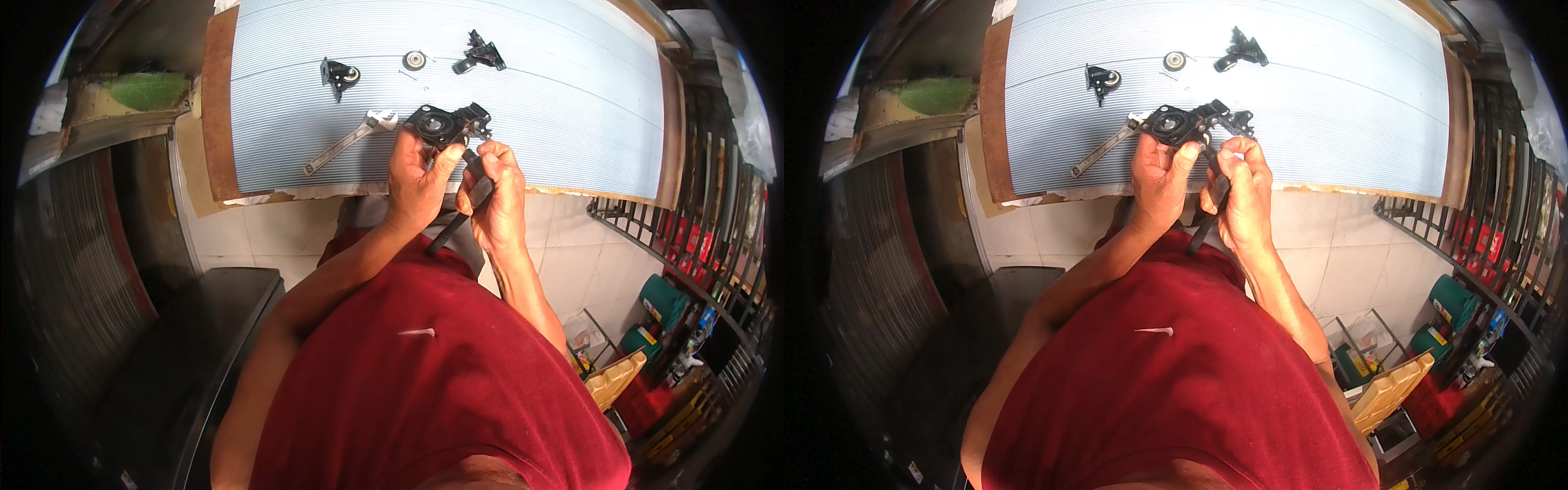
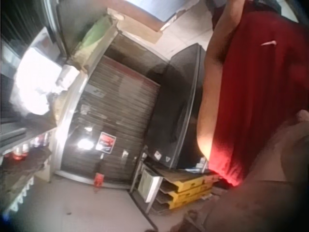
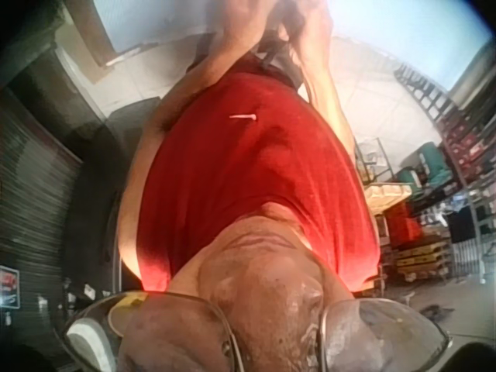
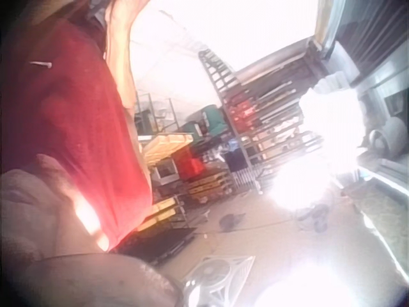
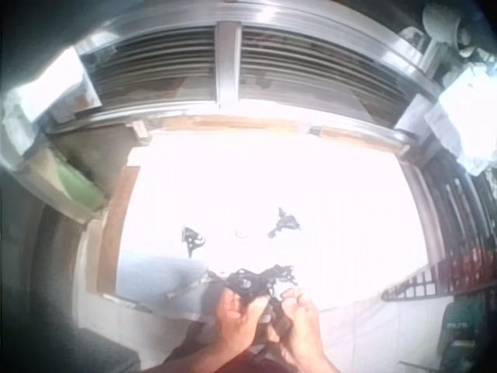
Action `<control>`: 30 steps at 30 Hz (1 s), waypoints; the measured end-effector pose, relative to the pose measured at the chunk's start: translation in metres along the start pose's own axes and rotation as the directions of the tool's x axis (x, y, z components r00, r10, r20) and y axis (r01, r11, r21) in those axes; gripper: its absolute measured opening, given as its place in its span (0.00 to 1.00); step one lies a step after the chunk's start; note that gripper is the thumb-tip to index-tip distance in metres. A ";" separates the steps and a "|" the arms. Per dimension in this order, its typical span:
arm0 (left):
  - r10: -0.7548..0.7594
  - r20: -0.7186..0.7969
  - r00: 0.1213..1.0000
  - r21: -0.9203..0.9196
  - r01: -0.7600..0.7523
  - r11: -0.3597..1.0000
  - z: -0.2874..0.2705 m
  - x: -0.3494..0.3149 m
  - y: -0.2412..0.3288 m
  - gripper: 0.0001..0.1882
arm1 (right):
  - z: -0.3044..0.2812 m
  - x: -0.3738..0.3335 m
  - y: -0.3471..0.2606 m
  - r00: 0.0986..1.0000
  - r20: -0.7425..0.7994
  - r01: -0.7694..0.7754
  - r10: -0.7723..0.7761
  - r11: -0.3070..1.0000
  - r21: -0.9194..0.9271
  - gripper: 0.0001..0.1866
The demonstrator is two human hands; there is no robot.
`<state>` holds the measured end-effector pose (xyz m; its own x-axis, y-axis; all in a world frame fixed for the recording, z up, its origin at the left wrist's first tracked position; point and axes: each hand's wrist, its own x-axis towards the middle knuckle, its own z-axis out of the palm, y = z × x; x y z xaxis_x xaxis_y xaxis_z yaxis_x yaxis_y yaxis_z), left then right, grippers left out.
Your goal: The person assembles caster wheels onto metal brackets using a wrench. They tighten the nuts on the wheel axles, then retrieve a blue plastic tray and a black handle from a shelf. Finally, they attach the handle to the assembled caster unit.
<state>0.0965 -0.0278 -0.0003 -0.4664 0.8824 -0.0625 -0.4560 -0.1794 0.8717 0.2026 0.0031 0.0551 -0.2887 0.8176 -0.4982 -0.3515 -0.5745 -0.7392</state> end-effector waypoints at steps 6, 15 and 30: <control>-0.026 -0.041 0.999 0.008 0.026 1.000 -0.005 0.003 -0.002 0.16 | 0.008 0.000 -0.002 1.000 -0.004 0.030 -0.030 0.997 -0.075 0.08; 0.067 0.048 0.997 -0.008 -0.067 0.998 0.000 0.001 0.002 0.18 | 0.012 -0.003 -0.005 0.999 -0.027 -0.045 0.046 0.998 0.041 0.10; 0.152 0.111 0.982 0.340 -0.181 0.923 -0.001 0.037 0.006 0.16 | 0.024 0.009 -0.016 0.990 -0.040 -0.117 0.138 0.933 0.341 0.10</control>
<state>0.0758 0.0032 0.0024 -0.4435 0.8875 0.1249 -0.0787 -0.1774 0.9810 0.1843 0.0188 0.0733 -0.2985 0.7312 -0.6134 -0.5982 -0.6441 -0.4767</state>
